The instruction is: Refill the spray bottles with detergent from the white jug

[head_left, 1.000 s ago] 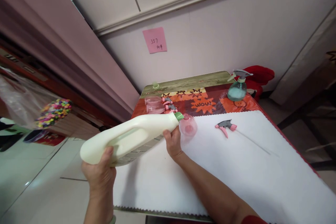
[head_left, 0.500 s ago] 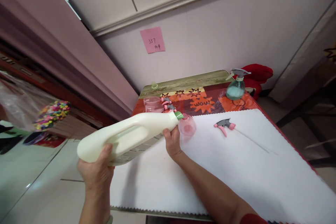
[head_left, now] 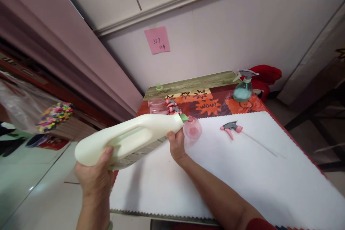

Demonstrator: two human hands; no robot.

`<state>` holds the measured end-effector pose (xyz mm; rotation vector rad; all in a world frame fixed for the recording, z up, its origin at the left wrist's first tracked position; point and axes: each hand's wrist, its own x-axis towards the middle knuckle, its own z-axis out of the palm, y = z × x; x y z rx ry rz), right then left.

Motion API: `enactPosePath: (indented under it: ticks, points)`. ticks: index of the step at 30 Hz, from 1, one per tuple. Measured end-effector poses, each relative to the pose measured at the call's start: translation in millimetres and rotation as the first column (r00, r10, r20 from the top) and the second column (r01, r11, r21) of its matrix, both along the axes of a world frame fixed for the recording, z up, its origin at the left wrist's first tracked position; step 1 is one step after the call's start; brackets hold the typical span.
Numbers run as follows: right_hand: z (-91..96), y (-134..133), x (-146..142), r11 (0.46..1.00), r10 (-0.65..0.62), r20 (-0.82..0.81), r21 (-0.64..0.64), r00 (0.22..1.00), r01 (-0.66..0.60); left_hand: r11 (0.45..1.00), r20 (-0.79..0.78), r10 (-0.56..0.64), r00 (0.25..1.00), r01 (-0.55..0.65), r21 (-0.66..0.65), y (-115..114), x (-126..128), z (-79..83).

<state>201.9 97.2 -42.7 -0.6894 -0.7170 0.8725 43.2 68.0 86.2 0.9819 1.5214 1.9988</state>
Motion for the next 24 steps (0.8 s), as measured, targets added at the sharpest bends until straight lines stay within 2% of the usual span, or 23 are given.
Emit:
enactPosePath:
  ticks: [24]
  points:
    - [1.1, 0.6, -0.7, 1.0, -0.008, -0.022, -0.006, 1.0, 0.008, 1.0, -0.036, 0.007, 0.999, -0.008, -0.028, 0.4, 0.8, 7.6]
